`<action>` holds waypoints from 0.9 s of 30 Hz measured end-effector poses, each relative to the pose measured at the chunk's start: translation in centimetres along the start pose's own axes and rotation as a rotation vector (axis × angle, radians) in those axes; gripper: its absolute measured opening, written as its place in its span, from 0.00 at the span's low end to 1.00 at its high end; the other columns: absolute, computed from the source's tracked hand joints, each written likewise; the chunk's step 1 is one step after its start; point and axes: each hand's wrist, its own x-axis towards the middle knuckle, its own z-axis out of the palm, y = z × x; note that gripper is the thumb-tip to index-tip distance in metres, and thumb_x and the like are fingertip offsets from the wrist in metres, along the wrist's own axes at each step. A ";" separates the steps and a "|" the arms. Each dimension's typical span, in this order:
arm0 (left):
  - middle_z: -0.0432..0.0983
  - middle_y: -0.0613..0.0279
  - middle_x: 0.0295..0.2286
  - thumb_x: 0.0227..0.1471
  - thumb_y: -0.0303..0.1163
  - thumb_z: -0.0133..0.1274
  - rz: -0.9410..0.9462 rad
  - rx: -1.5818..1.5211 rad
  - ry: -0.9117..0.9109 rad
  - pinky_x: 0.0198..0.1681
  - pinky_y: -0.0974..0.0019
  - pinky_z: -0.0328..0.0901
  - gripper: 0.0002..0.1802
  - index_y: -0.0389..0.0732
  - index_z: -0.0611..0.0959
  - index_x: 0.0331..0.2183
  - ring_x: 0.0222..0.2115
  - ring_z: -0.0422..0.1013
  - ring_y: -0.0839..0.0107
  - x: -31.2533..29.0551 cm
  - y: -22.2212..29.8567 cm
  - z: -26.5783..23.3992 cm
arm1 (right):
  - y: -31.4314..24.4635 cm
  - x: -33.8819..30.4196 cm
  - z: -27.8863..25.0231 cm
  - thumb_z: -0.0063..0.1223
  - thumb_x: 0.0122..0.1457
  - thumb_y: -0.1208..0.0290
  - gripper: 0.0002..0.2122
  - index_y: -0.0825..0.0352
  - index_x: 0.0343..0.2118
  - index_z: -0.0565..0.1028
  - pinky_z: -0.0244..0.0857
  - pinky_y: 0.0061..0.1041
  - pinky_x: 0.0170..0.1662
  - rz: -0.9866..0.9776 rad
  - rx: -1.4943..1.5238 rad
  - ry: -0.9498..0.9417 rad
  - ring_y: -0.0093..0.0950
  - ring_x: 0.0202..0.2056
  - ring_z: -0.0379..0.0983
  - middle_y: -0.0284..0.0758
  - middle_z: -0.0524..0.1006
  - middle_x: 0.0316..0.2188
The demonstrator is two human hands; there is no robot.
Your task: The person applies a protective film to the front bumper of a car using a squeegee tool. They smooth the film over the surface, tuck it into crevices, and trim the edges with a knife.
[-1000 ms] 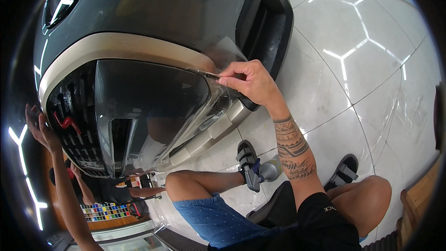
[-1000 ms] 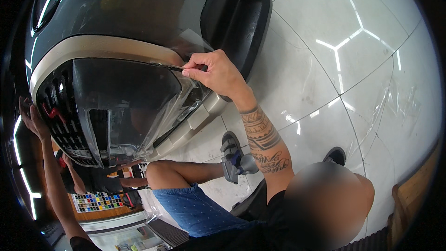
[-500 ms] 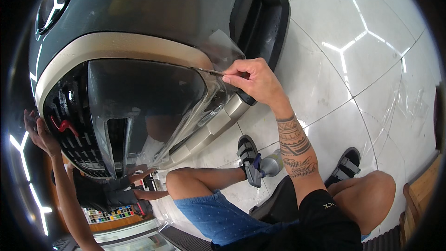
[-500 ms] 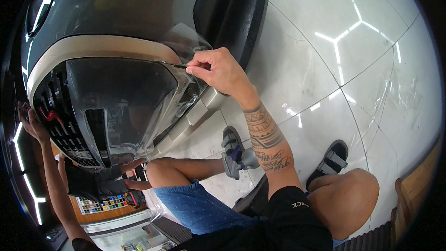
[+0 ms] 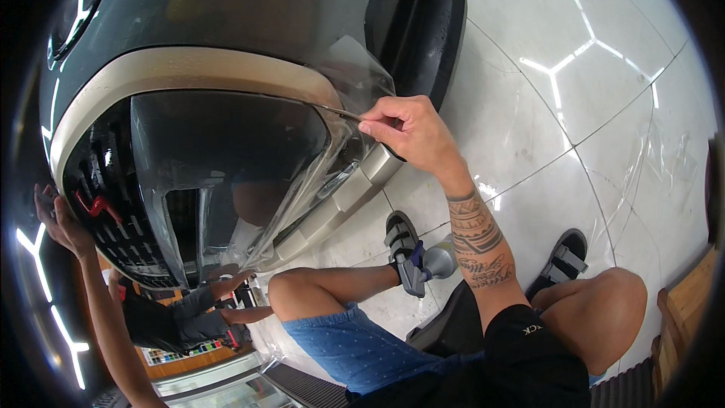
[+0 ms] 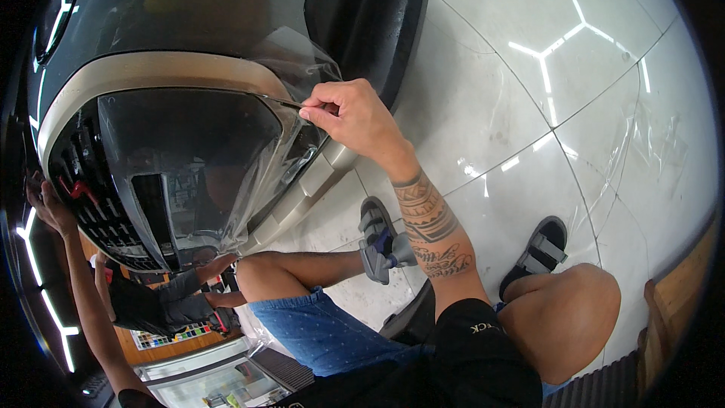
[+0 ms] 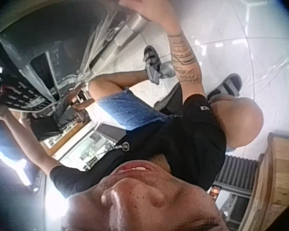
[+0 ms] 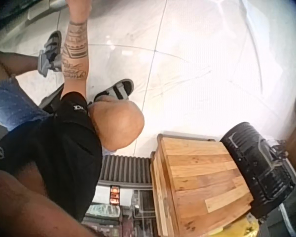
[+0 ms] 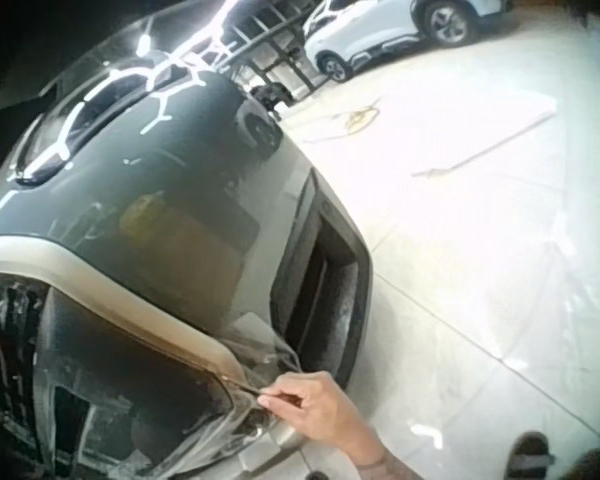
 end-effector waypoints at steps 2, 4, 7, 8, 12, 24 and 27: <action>0.66 0.47 0.51 0.56 0.49 0.50 0.017 0.024 -0.007 0.56 0.60 0.58 0.37 0.37 0.64 0.60 0.51 0.65 0.60 0.2 -0.2 -0.1 | 0.4 -0.2 0.1 0.60 0.55 0.77 0.05 0.74 0.30 0.79 0.57 0.15 0.23 0.030 0.013 -0.023 0.12 0.20 0.62 0.28 0.73 0.18; 0.66 0.47 0.51 0.56 0.48 0.50 0.031 0.035 -0.012 0.56 0.59 0.58 0.37 0.37 0.64 0.60 0.51 0.65 0.60 0.3 -0.2 -0.2 | 0.7 -0.5 0.5 0.60 0.55 0.77 0.05 0.74 0.29 0.79 0.57 0.15 0.23 0.045 0.045 -0.012 0.12 0.20 0.63 0.28 0.73 0.18; 0.66 0.47 0.51 0.57 0.47 0.49 0.026 -0.004 -0.009 0.56 0.59 0.58 0.36 0.37 0.64 0.60 0.52 0.65 0.59 0.1 -0.3 0.4 | 1.1 -0.8 0.8 0.60 0.55 0.77 0.04 0.73 0.29 0.79 0.59 0.14 0.24 0.051 0.068 0.009 0.12 0.21 0.65 0.28 0.74 0.18; 0.66 0.47 0.51 0.57 0.47 0.49 0.015 -0.019 -0.007 0.56 0.59 0.58 0.36 0.37 0.64 0.60 0.52 0.65 0.59 0.1 -0.3 0.3 | 1.1 -0.9 0.9 0.59 0.56 0.77 0.04 0.73 0.29 0.78 0.59 0.14 0.24 0.049 0.076 0.017 0.12 0.21 0.65 0.29 0.74 0.18; 0.66 0.46 0.51 0.57 0.47 0.50 0.000 -0.057 0.003 0.57 0.60 0.57 0.36 0.36 0.64 0.60 0.52 0.64 0.59 0.2 -0.3 0.2 | 1.6 -1.4 1.4 0.60 0.56 0.76 0.05 0.73 0.29 0.78 0.61 0.15 0.25 0.065 0.106 0.020 0.13 0.22 0.67 0.29 0.74 0.19; 0.65 0.45 0.53 0.57 0.47 0.50 -0.059 -0.121 -0.007 0.58 0.59 0.57 0.38 0.35 0.61 0.61 0.54 0.63 0.59 0.3 -1.0 0.0 | 2.8 -2.6 3.1 0.60 0.57 0.73 0.06 0.72 0.30 0.79 0.64 0.15 0.25 0.120 0.158 0.063 0.15 0.23 0.71 0.30 0.77 0.20; 0.64 0.44 0.53 0.57 0.46 0.50 -0.065 -0.114 -0.030 0.58 0.59 0.57 0.38 0.35 0.60 0.61 0.54 0.63 0.58 0.3 -0.9 -0.1 | 3.1 -2.9 3.5 0.60 0.57 0.71 0.07 0.71 0.30 0.79 0.64 0.16 0.25 0.163 0.193 0.062 0.15 0.24 0.73 0.30 0.77 0.21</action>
